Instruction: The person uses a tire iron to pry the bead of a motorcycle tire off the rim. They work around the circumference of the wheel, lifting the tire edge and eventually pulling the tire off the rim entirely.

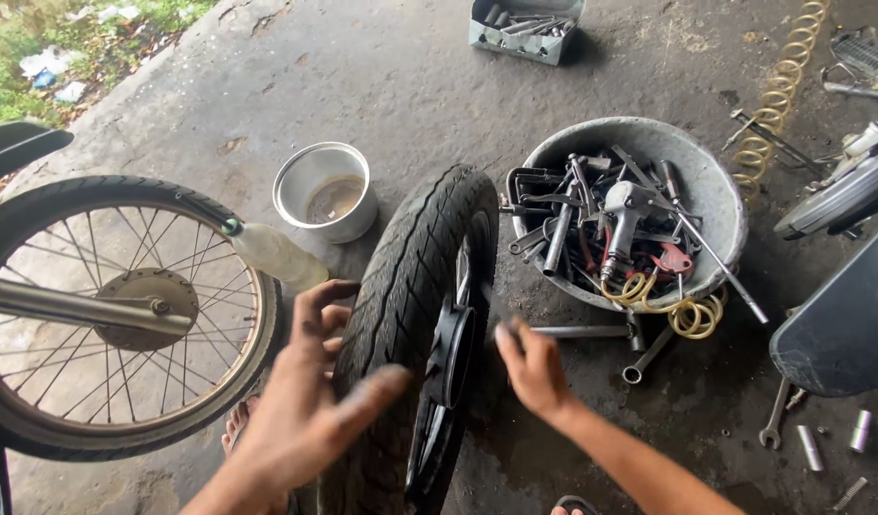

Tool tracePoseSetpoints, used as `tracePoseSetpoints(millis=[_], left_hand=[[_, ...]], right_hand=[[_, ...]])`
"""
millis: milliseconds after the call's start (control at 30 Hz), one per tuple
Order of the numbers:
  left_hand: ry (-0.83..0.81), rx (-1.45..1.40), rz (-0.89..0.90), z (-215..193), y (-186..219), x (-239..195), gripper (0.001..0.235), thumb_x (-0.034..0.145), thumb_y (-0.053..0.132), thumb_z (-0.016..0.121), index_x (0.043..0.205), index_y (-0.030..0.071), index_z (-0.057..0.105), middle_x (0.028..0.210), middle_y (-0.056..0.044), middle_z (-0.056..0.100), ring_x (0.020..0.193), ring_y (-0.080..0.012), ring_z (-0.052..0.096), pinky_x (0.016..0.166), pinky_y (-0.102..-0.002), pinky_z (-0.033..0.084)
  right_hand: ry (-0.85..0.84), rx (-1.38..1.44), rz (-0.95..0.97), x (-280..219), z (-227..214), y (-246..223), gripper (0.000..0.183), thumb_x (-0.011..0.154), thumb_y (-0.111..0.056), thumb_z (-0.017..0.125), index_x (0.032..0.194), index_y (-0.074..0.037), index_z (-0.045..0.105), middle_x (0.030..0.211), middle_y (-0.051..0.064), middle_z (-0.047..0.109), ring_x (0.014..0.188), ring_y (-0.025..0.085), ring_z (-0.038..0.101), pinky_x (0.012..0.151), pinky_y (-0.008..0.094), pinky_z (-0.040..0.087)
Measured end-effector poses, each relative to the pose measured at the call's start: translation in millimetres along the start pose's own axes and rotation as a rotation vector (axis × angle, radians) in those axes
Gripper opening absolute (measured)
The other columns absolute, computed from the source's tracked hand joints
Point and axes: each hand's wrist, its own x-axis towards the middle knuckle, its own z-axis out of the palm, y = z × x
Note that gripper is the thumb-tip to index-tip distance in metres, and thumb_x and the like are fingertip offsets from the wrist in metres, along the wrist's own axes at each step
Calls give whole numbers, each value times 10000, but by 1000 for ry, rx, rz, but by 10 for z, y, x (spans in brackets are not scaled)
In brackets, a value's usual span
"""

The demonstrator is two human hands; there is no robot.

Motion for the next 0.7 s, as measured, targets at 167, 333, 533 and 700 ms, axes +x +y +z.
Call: tracePoseSetpoints(millis=[167, 333, 533, 700], left_hand=[[-47, -444, -437, -66, -215, 243, 749, 858, 483, 630, 1471, 98, 434, 1330, -216, 594, 1215, -300, 600, 952, -442, 515], [-183, -935, -677, 141, -277, 336, 744, 846, 550, 529, 1458, 128, 491, 1387, -39, 656, 1226, -191, 636, 1031, -389, 495], [-308, -1175, -793, 248, -272, 73, 708, 910, 545, 585, 1352, -4, 647, 1126, -214, 752, 978, -310, 706, 934, -492, 506], [-347, -977, -568, 244, -285, -2, 736, 888, 544, 584, 1448, 67, 568, 1375, -243, 601, 1229, -347, 621, 1064, -475, 500]], right_hand=[[-118, 579, 161, 596, -424, -1066, 240, 984, -295, 540, 1073, -144, 704, 787, -64, 660, 396, 74, 460, 381, 281, 472], [-424, 1293, 165, 676, -367, -1208, 314, 1117, -417, 577, 959, -148, 608, 784, -66, 548, 470, 56, 438, 455, 254, 446], [-455, 1464, 297, 489, -264, -1244, 353, 1023, -450, 553, 1013, -123, 684, 674, -56, 489, 425, 33, 394, 407, 231, 373], [-475, 1471, 85, 158, -381, -1180, 320, 1115, -396, 590, 947, -124, 595, 680, -38, 518, 462, 101, 434, 426, 298, 426]])
